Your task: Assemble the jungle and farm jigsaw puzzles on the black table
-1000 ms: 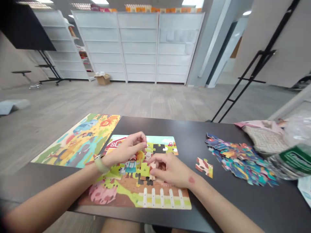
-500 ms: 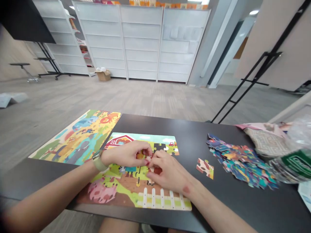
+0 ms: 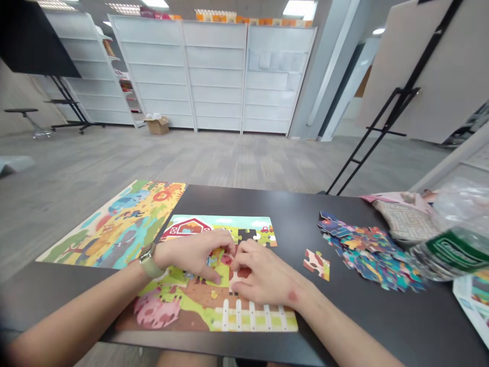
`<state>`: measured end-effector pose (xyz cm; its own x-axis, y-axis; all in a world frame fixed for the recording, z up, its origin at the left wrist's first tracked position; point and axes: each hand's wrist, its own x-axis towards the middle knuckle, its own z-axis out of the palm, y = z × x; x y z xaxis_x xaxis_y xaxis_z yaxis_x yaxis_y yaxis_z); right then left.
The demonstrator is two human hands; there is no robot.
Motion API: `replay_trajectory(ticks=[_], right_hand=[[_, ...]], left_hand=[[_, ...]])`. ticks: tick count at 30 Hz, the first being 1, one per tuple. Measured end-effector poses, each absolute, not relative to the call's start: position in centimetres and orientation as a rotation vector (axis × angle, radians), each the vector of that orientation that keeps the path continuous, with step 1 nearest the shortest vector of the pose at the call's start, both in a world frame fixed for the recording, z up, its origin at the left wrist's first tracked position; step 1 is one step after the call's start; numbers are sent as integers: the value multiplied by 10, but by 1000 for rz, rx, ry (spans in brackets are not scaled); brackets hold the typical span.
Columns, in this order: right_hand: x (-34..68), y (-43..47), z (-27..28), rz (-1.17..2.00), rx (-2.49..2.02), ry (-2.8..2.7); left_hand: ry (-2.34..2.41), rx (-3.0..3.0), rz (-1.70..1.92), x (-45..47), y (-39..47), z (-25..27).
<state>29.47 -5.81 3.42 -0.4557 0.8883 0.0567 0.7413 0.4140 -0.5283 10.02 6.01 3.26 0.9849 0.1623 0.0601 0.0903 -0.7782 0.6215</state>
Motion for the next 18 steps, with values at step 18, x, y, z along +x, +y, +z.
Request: replay_trajectory(ticks=[18], right_hand=[[466, -204, -69, -82, -1837, -1808]], left_hand=[[1065, 2604, 506, -80, 15, 24]])
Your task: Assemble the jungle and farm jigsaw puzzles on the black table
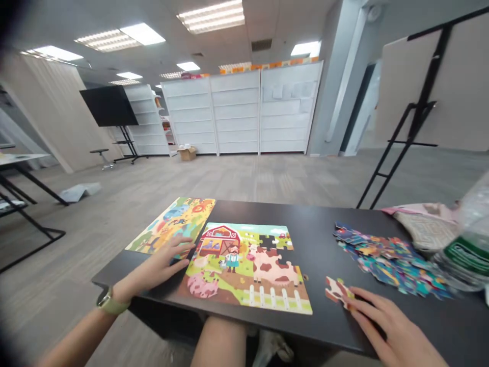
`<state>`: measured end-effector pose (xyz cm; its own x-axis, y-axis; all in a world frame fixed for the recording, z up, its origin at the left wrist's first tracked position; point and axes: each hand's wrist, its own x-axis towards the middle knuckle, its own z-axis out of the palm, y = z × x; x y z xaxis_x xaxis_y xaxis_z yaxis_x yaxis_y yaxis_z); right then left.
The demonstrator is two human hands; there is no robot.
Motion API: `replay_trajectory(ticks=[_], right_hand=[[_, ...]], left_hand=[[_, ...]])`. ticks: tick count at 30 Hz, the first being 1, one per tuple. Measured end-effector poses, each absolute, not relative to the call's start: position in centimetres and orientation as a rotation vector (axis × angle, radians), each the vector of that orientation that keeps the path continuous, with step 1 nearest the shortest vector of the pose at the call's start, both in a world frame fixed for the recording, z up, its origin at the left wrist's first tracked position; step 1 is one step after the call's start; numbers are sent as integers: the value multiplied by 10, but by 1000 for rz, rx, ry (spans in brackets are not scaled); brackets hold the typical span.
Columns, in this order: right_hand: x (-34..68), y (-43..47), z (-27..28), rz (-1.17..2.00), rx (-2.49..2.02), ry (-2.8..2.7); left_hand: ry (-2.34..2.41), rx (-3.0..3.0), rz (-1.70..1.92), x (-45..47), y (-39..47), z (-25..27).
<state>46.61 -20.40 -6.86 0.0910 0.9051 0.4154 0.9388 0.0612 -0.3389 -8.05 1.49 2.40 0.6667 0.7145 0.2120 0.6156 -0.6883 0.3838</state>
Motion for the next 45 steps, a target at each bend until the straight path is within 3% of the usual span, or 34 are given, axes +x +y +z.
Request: replay_trajectory(ticks=[9, 15, 20, 26, 32, 45], right_hand=[[405, -194, 13, 221, -1874, -1792], [402, -182, 20, 392, -1785, -1705], [412, -120, 19, 769, -1498, -1426], [403, -33, 22, 1269, -1256, -1479], [402, -26, 14, 1272, -1238, -1505], [414, -30, 16, 1166, -1317, -1528]], left_hand=[[804, 2587, 381, 0, 0, 27], [721, 2470, 529, 17, 6, 26], [680, 2208, 640, 78, 23, 37], [638, 2077, 646, 155, 72, 23], [660, 2300, 685, 162, 82, -1], [465, 2615, 353, 139, 70, 26]])
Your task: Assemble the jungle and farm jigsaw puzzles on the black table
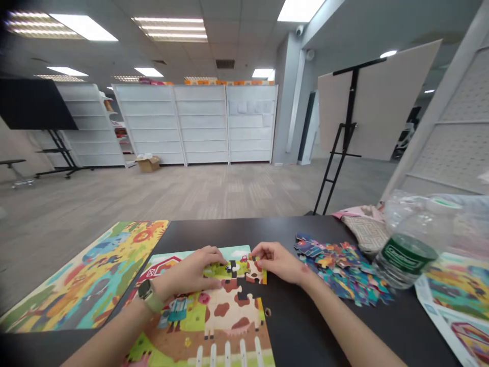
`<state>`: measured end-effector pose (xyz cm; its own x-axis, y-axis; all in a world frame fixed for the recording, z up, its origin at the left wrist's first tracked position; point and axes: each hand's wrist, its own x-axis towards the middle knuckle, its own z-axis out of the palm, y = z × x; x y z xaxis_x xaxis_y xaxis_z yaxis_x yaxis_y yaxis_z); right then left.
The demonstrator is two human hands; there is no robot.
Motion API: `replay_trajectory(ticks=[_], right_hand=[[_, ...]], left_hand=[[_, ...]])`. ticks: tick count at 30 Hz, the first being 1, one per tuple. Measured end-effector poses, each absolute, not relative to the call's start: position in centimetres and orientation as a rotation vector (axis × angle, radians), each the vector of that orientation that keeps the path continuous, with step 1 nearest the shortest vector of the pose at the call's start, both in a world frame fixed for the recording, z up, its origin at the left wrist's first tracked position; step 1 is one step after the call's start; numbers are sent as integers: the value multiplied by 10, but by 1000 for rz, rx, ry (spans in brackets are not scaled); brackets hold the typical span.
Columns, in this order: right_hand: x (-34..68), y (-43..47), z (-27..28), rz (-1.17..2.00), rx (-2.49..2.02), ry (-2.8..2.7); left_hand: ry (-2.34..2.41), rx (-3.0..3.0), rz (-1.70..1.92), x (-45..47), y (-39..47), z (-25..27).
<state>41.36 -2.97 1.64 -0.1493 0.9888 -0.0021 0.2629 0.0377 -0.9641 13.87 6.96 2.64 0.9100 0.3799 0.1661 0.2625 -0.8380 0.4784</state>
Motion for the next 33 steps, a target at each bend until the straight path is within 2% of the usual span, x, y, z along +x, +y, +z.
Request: replay_trajectory(ticks=[6, 14, 28, 30, 33], right_hand=[[417, -29, 13, 1175, -1313, -1547], [412, -33, 14, 1366, -1298, -1475], [409, -30, 11, 1286, -1396, -1507], [400, -31, 13, 1179, -1469, -1620], [383, -36, 19, 782, -1605, -1842]], left_hand=[[487, 2555, 395, 146, 62, 23], [377, 2731, 353, 152, 53, 22], [484, 2556, 497, 158, 59, 6], [481, 2534, 516, 158, 59, 4], [493, 2519, 549, 159, 60, 2]])
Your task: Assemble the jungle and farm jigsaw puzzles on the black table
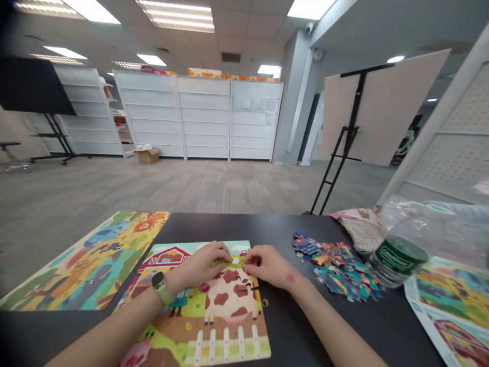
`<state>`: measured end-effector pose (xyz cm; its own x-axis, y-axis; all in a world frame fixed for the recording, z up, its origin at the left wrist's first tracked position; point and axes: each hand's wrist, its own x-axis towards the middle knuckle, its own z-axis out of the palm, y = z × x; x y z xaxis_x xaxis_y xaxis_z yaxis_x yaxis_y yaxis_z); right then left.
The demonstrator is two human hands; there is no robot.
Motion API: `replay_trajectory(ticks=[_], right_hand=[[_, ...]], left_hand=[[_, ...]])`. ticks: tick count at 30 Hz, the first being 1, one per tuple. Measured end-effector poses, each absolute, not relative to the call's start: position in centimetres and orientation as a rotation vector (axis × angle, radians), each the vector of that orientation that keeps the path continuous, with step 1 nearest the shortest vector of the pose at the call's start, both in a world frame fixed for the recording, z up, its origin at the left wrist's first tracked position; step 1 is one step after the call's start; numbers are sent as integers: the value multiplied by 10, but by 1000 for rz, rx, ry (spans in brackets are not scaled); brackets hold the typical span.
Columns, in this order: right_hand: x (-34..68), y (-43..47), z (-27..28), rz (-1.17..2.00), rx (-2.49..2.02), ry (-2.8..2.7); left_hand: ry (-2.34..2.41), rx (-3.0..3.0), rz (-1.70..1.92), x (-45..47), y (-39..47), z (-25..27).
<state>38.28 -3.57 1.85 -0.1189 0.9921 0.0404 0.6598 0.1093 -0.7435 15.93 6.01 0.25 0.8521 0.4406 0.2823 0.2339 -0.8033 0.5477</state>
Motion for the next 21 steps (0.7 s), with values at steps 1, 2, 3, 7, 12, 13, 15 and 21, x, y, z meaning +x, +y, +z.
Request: replay_trajectory(ticks=[1, 2, 3, 7, 12, 13, 15, 21], right_hand=[[378, -38, 21, 660, -1637, -1897], [374, -39, 23, 576, -1660, -1935], [372, -41, 24, 532, -1677, -1960], [370, -45, 29, 532, -1727, -1983], [365, -51, 37, 499, -1801, -2040], [363, -53, 38, 452, -1836, -2066], [359, -59, 42, 365, -1907, -2106], [363, -68, 47, 354, -1796, -2253]], left_hand=[[501, 2520, 554, 160, 60, 2], [507, 2525, 554, 160, 60, 2], [512, 2531, 550, 161, 60, 2], [507, 2557, 522, 161, 60, 4], [476, 2540, 489, 158, 59, 10], [474, 2533, 481, 158, 59, 11], [485, 2515, 466, 157, 59, 14], [395, 2440, 390, 150, 68, 21]])
